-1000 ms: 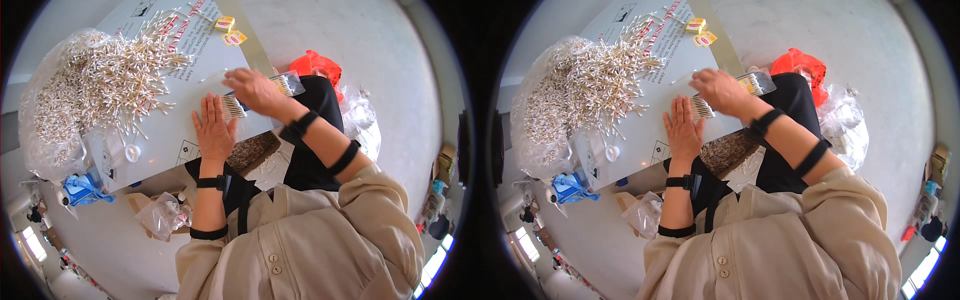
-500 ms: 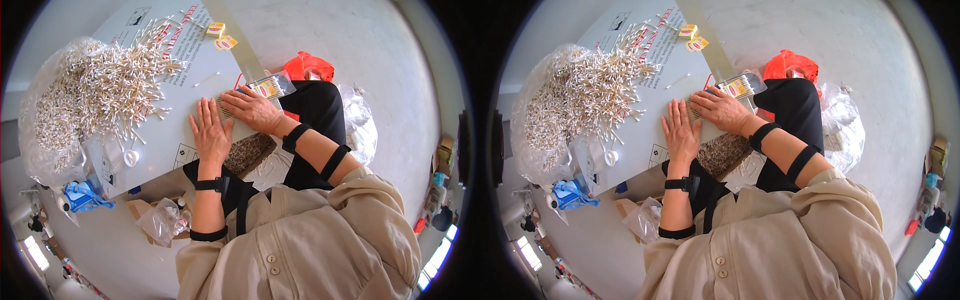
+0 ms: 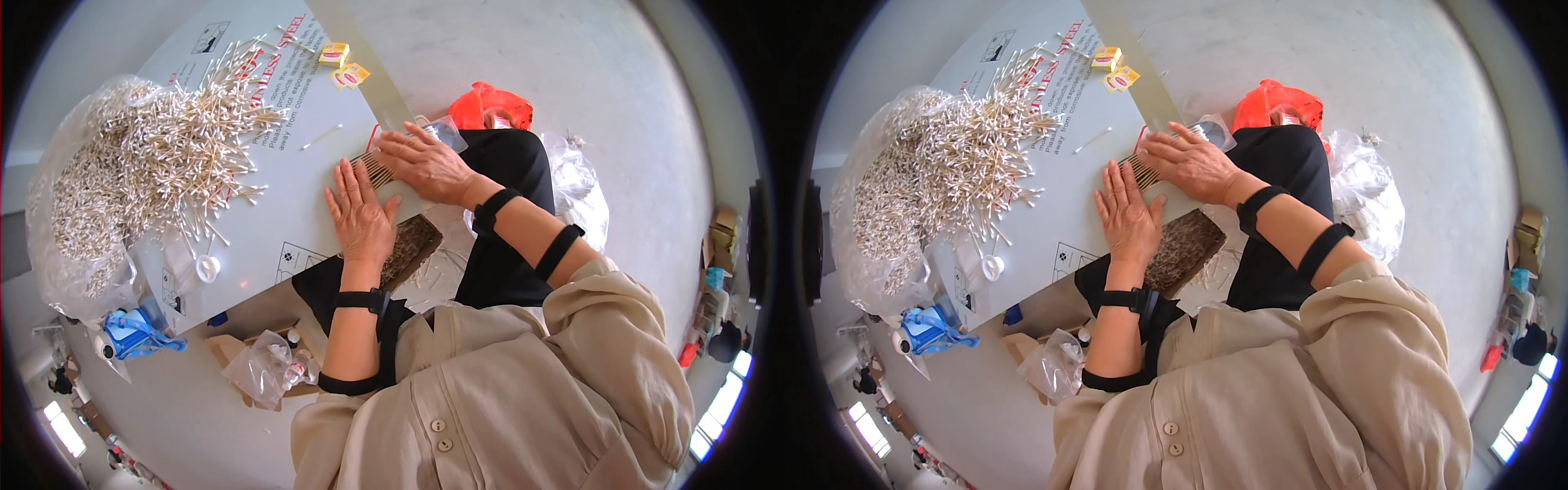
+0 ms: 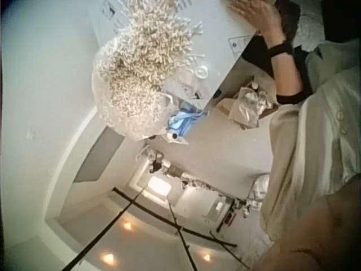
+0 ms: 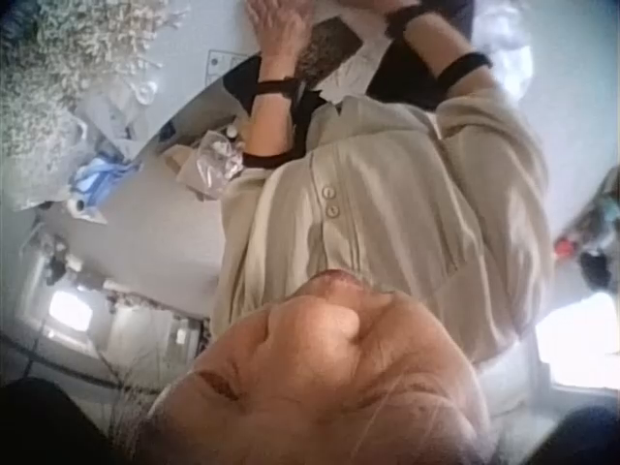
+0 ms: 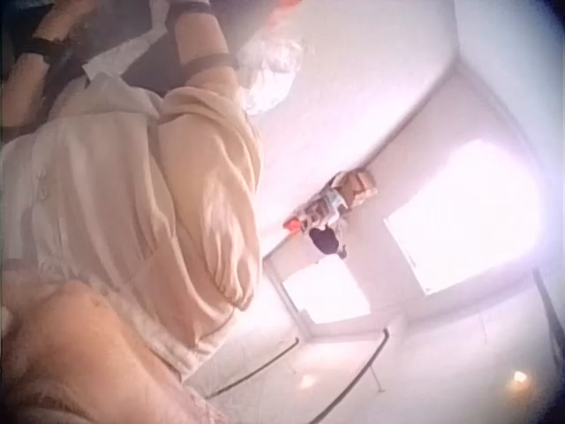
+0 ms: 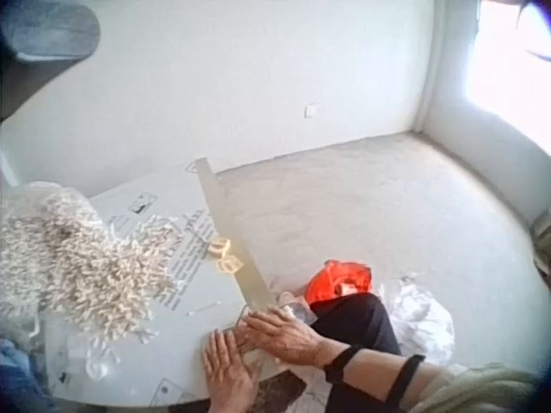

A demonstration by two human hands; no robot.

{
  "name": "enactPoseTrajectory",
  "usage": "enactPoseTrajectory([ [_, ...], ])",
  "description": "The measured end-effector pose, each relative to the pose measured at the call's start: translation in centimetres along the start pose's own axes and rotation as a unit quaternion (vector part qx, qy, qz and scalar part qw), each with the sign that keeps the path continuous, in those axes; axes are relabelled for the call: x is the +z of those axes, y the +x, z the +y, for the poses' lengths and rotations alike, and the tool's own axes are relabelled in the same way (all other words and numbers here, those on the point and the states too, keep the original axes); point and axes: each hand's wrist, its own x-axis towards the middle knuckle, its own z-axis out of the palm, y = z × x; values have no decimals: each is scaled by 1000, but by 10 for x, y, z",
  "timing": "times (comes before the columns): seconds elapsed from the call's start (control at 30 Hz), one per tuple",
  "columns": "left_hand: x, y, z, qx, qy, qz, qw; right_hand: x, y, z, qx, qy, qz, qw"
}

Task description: The recorder is manually counting, arranging, and packing cotton swabs into small plastic bags, then sealing the bags with adhesive labels.

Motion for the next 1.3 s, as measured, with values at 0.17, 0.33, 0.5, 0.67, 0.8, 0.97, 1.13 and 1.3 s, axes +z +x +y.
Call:
enactPoseTrajectory([
  [0.17, -2, -1, 0, -2, 2, -14, 1000, -10, -27, 5, 196, 26, 12, 980],
  [0.33, -2, 2, 5, 3, 5, -21, 1000, 5, -37, 8, 201, 44, -17, 978],
  [0.5, 3, 9, 11, 22, 10, -24, 999, 6, -37, 8, 192, 50, -25, 980],
  [0.67, 4, 16, 20, 37, 9, -26, 999, 6, -38, 10, 193, 71, -19, 978],
  [0.8, 7, 20, 25, 53, 2, -13, 998, 7, -38, 11, 195, 89, -16, 977],
  [0.97, 8, 22, 24, 63, -4, -7, 998, 8, -38, 9, 208, 100, -3, 973],
  [1.13, 10, 22, 23, 73, -2, -11, 997, 11, -38, 8, 211, 94, -7, 973],
  [1.3, 10, 26, 26, 82, -8, -15, 996, 11, -38, 9, 203, 98, 13, 974],
])
